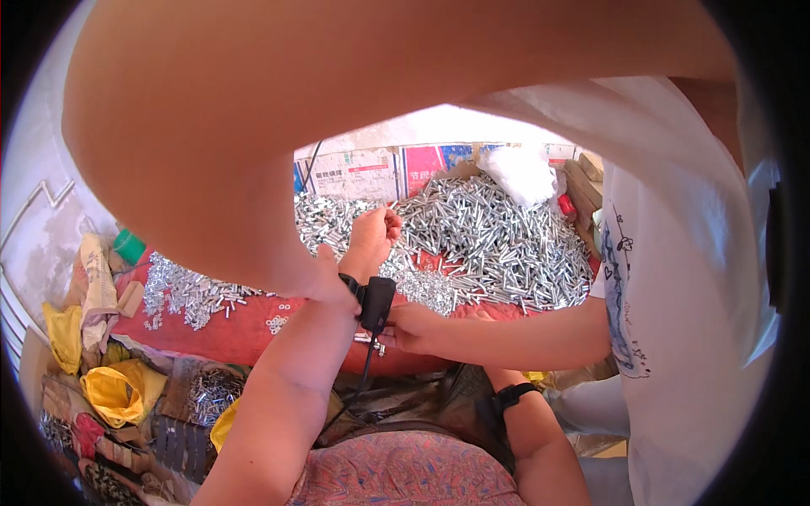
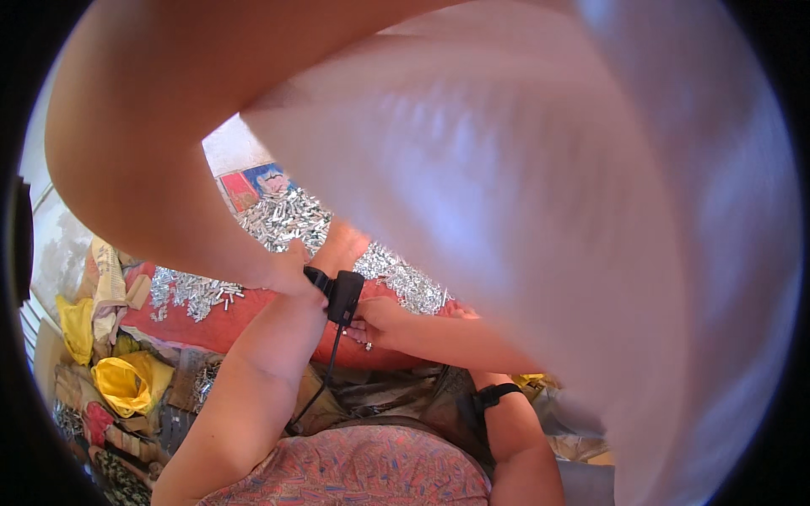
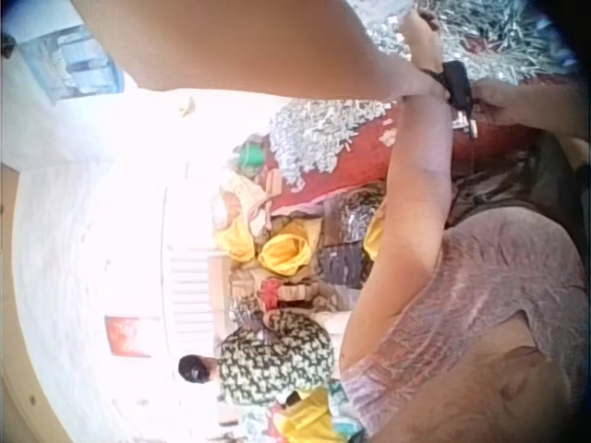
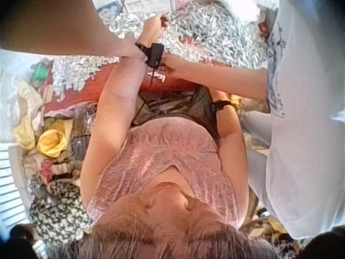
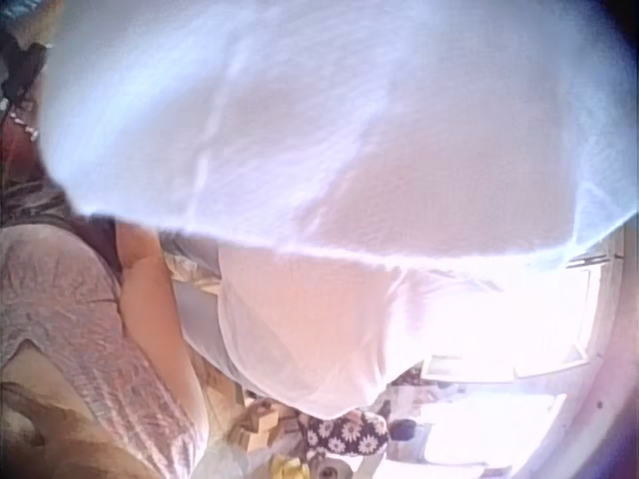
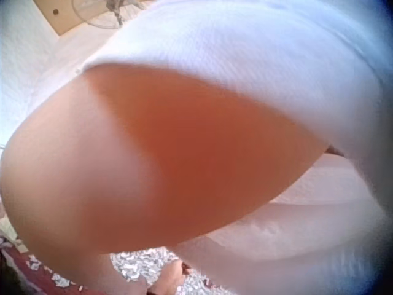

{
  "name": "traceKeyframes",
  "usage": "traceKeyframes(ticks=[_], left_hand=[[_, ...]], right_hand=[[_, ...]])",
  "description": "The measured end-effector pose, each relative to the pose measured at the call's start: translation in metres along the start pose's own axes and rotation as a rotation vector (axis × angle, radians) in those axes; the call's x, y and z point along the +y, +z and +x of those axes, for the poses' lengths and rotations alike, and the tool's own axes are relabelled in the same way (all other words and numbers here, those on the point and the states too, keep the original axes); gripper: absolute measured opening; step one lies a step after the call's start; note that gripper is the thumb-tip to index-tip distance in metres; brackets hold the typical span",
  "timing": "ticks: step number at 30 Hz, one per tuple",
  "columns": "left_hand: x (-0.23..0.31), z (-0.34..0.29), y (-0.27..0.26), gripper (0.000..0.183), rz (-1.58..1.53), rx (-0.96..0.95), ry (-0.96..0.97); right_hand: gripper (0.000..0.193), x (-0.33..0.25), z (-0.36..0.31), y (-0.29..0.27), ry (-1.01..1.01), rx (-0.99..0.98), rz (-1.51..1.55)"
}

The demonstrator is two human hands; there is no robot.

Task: The recorder is putting washers onto bolts and sorting the hardware into piles.

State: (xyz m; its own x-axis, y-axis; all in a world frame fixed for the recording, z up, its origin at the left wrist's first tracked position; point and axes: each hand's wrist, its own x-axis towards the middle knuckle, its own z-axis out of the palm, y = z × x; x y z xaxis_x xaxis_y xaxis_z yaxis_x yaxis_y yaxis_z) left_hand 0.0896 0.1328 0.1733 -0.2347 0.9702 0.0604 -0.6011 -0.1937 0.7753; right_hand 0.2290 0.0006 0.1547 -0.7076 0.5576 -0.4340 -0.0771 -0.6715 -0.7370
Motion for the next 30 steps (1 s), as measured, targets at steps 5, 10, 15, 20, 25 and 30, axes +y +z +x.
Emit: traceKeyframes(ticks=[5,10,15,20,25,30], left_hand=[[-0.021,0.019,0.003,0.014,0.023,-0.008,-0.088],[-0.02,0.019,0.006,0.013,-0.035,-0.014,-0.062],[-0.027,0.006,0.004,0.017,-0.272,-0.107,0.011],[-0.036,0.02,0.007,0.013,-0.093,0.001,-0.119],[-0.032,0.016,0.01,0.013,-0.027,-0.047,-0.092],[-0.024,0.014,0.019,0.014,-0.011,-0.023,-0.093]], right_hand=[[0.012,0.026,0.03,-0.029,-0.062,-0.009,0.05],[0.01,0.033,0.032,-0.048,-0.107,-0.088,0.187],[0.01,0.048,0.044,-0.064,-0.102,-0.162,0.309],[0.014,0.07,0.077,-0.091,0.082,-0.368,0.414],[0.017,0.082,0.062,-0.148,-0.117,-0.024,-0.301],[0.02,0.076,0.058,-0.19,-0.311,0.344,-1.008]])
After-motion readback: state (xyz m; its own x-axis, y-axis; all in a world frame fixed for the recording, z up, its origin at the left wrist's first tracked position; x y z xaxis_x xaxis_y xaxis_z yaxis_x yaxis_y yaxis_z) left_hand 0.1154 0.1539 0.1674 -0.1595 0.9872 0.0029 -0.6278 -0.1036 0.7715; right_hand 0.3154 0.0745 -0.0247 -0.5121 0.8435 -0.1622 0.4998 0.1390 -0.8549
